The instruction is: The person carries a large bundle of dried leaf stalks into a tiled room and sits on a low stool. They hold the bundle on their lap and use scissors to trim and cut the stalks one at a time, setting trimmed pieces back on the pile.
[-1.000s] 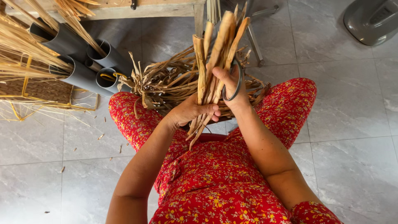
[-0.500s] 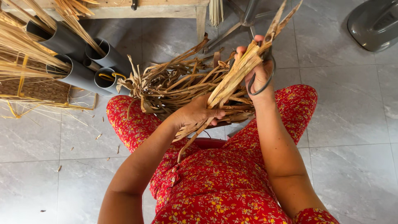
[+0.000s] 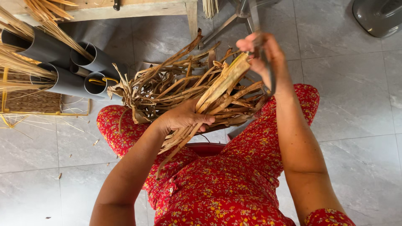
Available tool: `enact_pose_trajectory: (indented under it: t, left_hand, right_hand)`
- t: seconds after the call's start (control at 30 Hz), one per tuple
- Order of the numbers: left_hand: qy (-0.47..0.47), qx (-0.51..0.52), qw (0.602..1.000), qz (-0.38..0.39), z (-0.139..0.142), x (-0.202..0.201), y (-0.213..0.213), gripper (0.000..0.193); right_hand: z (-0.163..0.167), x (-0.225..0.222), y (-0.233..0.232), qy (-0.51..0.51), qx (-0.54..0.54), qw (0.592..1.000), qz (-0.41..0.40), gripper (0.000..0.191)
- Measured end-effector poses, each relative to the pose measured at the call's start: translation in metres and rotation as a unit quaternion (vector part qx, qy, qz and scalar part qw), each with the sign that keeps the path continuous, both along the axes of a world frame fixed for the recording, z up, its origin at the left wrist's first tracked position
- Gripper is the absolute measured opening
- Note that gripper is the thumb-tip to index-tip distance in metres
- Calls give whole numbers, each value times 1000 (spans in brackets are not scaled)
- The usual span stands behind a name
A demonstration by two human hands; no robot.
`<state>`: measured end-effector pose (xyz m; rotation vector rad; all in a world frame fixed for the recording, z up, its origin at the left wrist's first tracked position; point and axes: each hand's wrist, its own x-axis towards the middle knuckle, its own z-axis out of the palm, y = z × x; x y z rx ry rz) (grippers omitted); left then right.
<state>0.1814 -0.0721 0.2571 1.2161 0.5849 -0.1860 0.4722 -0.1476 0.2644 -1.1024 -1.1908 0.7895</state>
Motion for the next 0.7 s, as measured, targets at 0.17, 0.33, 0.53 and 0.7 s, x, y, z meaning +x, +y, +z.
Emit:
enact_pose_trajectory:
  t: [0.17,0.33,0.53,0.7]
  left_hand:
    - [-18,0,1000,20,6,-6,31,51]
    - [25,138,986,85,41,-15,99,40]
    - [179,640,745,55,67,-18,223,38]
    - [145,822,541,100,38,-16,352,30]
  right_hand:
    - [-25,49,-6,127,4,987,-102,56]
    - [-83,79,-15,216,-74,962,-152,46]
    - [-124,95,-9,260,-153,937,-173,43]
    - [-121,93,9,234,-190,938,-173,44]
